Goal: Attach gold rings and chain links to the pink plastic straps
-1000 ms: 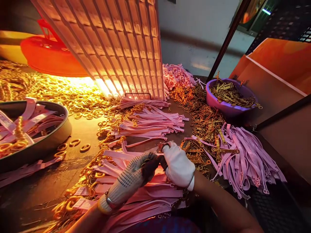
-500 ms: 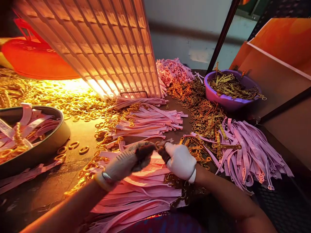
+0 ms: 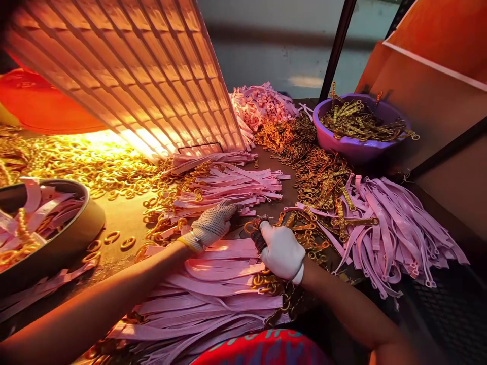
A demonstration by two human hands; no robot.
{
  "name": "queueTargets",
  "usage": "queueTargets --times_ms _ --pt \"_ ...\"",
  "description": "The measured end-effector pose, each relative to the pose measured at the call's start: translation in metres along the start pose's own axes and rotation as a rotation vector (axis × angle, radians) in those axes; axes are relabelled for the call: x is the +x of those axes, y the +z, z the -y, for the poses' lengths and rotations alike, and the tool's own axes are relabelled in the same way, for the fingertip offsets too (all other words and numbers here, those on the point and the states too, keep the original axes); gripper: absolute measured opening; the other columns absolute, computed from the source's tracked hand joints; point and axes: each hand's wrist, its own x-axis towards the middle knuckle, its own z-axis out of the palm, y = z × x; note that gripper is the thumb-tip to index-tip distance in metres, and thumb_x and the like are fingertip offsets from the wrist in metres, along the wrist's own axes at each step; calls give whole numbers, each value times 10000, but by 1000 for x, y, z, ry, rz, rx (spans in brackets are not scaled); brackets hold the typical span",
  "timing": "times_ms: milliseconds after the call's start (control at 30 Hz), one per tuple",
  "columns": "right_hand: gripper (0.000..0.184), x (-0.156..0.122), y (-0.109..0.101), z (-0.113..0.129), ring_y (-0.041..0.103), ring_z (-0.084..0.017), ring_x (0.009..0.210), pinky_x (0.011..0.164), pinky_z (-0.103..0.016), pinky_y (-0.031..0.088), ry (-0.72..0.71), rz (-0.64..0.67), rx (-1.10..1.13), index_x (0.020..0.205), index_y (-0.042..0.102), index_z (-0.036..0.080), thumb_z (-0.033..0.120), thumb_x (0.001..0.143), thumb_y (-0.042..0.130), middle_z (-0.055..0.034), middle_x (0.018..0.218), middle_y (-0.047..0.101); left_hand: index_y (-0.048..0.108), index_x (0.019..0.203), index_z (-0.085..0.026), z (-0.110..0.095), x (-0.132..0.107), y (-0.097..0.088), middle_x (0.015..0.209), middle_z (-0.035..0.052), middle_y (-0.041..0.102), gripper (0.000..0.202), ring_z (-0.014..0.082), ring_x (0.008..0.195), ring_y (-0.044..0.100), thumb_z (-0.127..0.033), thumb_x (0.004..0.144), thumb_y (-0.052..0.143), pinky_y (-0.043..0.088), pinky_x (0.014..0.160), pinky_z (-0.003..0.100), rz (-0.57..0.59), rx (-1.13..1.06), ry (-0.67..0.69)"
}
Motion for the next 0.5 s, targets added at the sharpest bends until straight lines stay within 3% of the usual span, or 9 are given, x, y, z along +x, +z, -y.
queueTargets --times_ms 67,133,233,333,500 --pt "207 2 -2 3 634 -203 723 633 -278 360 -15 15 -65 1112 616 165 183 960 477 -60 785 695 714 953 -166 -8 -11 -10 970 108 698 217 228 872 636 -208 798 568 501 779 314 -10 -48 -1" --pt "175 4 -6 8 628 -205 785 691 -278 391 -67 20 -127 1044 619 156 150 929 487 -75 848 691 678 917 -163 -19 -28 -21 759 77 679 246 173 634 592 -345 887 515 471 582 265 24 -157 -38" --pt "168 7 -11 21 616 -215 878 781 -289 427 -146 21 -159 1000 612 151 112 887 494 -104 954 678 616 894 -176 -39 -63 -32 509 -4 541 323 107 394 401 -487 882 531 283 383 208 114 -564 -212" --pt "217 6 -16 41 625 -220 890 768 -288 445 -154 87 -184 1037 603 161 99 846 519 -95 973 678 593 852 -173 -51 -94 -29 461 -34 477 353 77 366 340 -523 815 615 204 357 180 141 -898 -302" --pt "278 -5 -10 65 645 -242 859 691 -313 468 -178 167 -435 1085 600 164 121 824 513 -106 1024 675 543 730 -179 -54 -120 -10 459 -54 434 383 61 366 293 -547 805 613 193 352 182 114 -1030 -291"
